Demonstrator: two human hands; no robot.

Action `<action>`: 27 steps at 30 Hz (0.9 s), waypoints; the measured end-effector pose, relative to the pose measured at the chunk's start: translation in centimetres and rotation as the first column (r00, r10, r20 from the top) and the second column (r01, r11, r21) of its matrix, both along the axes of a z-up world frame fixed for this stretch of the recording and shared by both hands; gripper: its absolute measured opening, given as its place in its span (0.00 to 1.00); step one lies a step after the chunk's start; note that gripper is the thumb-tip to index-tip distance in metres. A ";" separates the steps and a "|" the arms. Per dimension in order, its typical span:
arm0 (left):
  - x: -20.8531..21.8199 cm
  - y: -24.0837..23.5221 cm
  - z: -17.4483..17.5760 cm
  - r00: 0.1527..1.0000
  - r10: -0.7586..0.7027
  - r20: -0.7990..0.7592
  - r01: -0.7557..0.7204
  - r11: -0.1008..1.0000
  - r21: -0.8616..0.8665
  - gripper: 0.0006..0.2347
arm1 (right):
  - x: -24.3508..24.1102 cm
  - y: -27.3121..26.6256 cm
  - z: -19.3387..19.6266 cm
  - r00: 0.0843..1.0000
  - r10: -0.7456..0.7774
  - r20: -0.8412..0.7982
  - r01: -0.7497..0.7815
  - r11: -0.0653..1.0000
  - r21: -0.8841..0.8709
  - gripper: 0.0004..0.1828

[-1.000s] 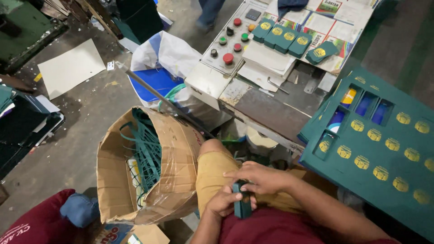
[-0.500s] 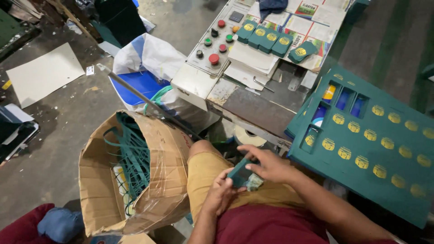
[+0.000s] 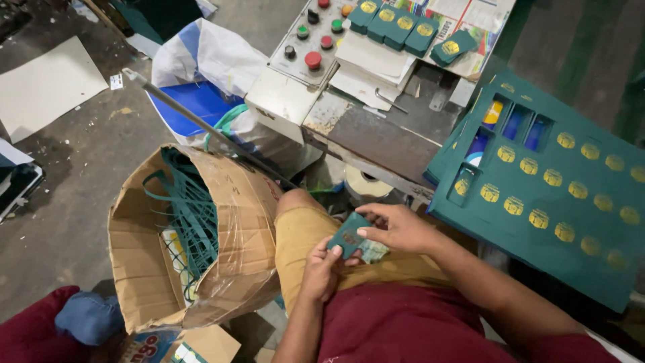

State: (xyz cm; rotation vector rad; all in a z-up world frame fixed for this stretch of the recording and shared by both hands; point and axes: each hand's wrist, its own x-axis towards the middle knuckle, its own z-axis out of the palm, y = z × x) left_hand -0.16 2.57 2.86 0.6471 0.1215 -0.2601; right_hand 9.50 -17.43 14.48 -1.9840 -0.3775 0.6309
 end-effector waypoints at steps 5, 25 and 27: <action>-0.1 0.1 -0.4 1.000 -0.004 0.006 0.004 1.000 -0.021 0.13 | -0.7 0.0 -1.0 1.000 0.025 0.015 -0.026 0.998 0.055 0.18; 0.1 -0.2 -1.8 1.000 0.000 -0.022 0.000 1.000 -0.005 0.12 | -1.5 -0.9 -1.4 0.990 -0.119 -0.077 0.127 0.986 0.109 0.17; 0.0 -0.1 -1.3 0.999 0.006 -0.035 -0.006 1.000 -0.007 0.12 | -1.5 -0.9 -1.0 0.992 -0.116 -0.058 0.122 0.986 0.113 0.21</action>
